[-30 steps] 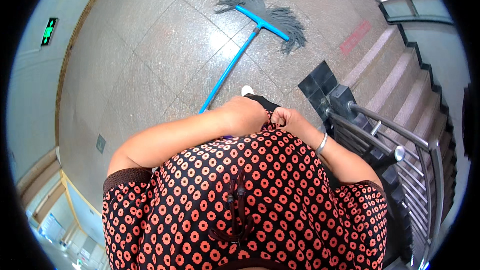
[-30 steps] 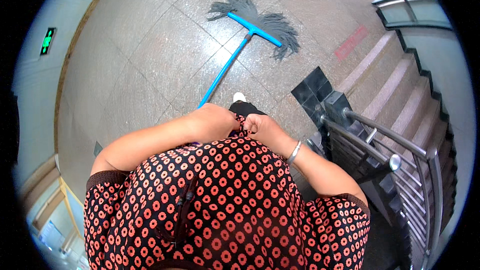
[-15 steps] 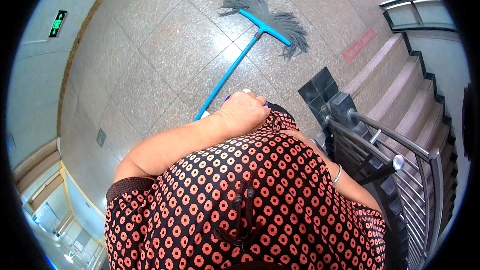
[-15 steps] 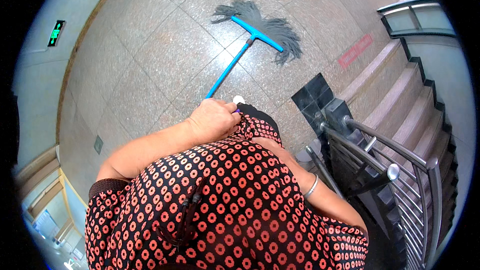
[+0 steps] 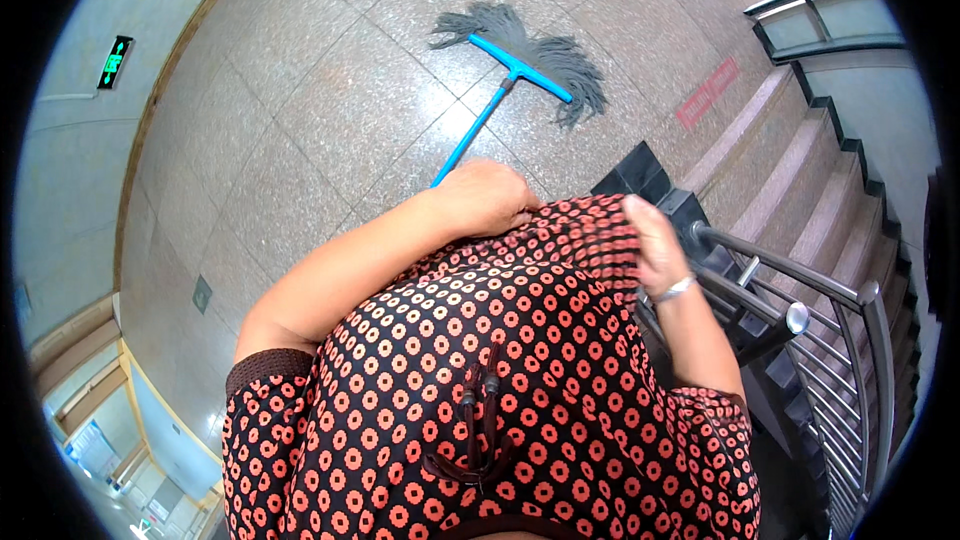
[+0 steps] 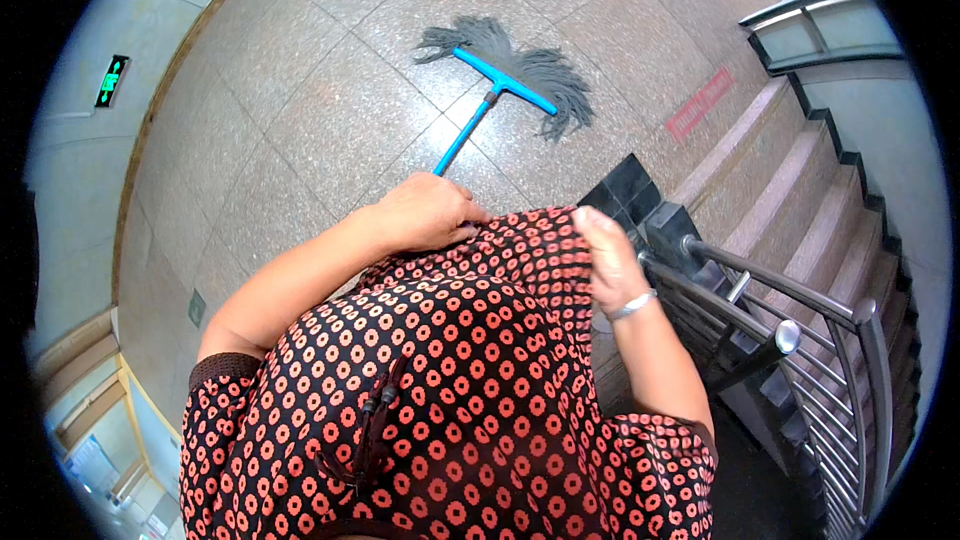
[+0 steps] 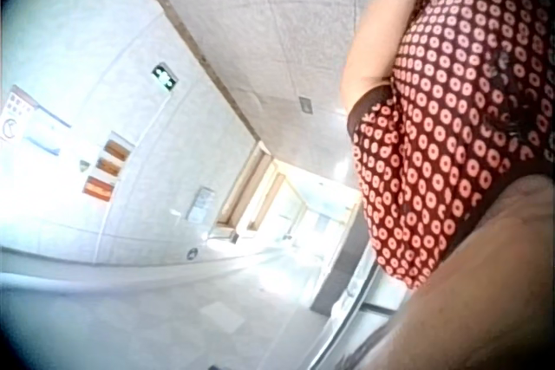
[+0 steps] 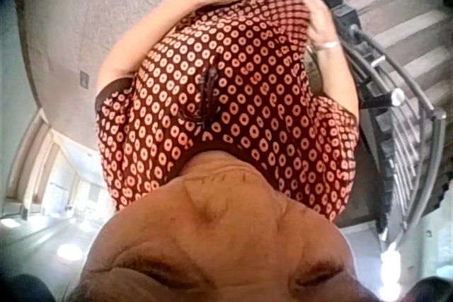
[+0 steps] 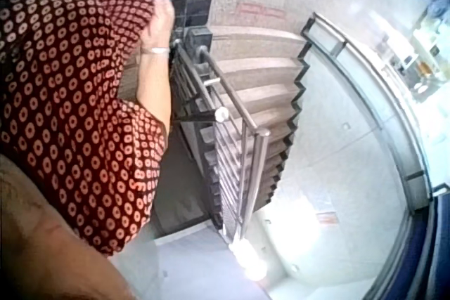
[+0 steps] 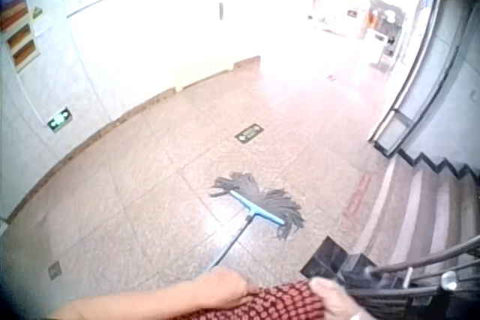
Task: The person mops the steps of a staircase and the adjacent floor area by hand using a mop.
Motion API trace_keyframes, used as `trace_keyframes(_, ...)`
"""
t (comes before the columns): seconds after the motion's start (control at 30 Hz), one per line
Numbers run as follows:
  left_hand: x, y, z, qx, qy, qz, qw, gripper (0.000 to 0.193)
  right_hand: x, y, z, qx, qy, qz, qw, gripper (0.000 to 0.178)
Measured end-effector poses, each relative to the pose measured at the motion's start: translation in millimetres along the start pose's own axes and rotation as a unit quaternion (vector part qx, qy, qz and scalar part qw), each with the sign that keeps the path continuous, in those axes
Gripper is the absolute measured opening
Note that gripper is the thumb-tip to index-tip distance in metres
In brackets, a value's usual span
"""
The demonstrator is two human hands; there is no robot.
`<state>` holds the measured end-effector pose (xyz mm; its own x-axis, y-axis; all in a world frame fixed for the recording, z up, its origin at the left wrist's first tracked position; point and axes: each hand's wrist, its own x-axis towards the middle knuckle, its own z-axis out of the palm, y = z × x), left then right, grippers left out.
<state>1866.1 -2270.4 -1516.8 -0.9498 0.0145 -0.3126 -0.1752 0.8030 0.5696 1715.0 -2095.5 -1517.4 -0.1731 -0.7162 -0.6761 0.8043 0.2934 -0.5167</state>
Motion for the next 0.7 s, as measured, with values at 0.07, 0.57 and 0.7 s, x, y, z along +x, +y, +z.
trace_keyframes(0.07, 0, -2, 12, -0.032, -0.037, 0.044, 0.998, 0.018, -19, -18, 27, 0.027, -0.122, -0.002, 0.992, 0.020)
trace_keyframes(0.57, -36, -5, -22, -0.659, -0.205, -0.084, 0.719, 0.034, -4, 9, 37, -0.668, -0.212, -0.036, 0.712, 0.026)
trace_keyframes(0.7, -16, -9, -4, -0.537, -0.259, -0.024, 0.802, 0.031, 21, 50, -1, -0.724, -0.076, -0.028, 0.685, 0.030)
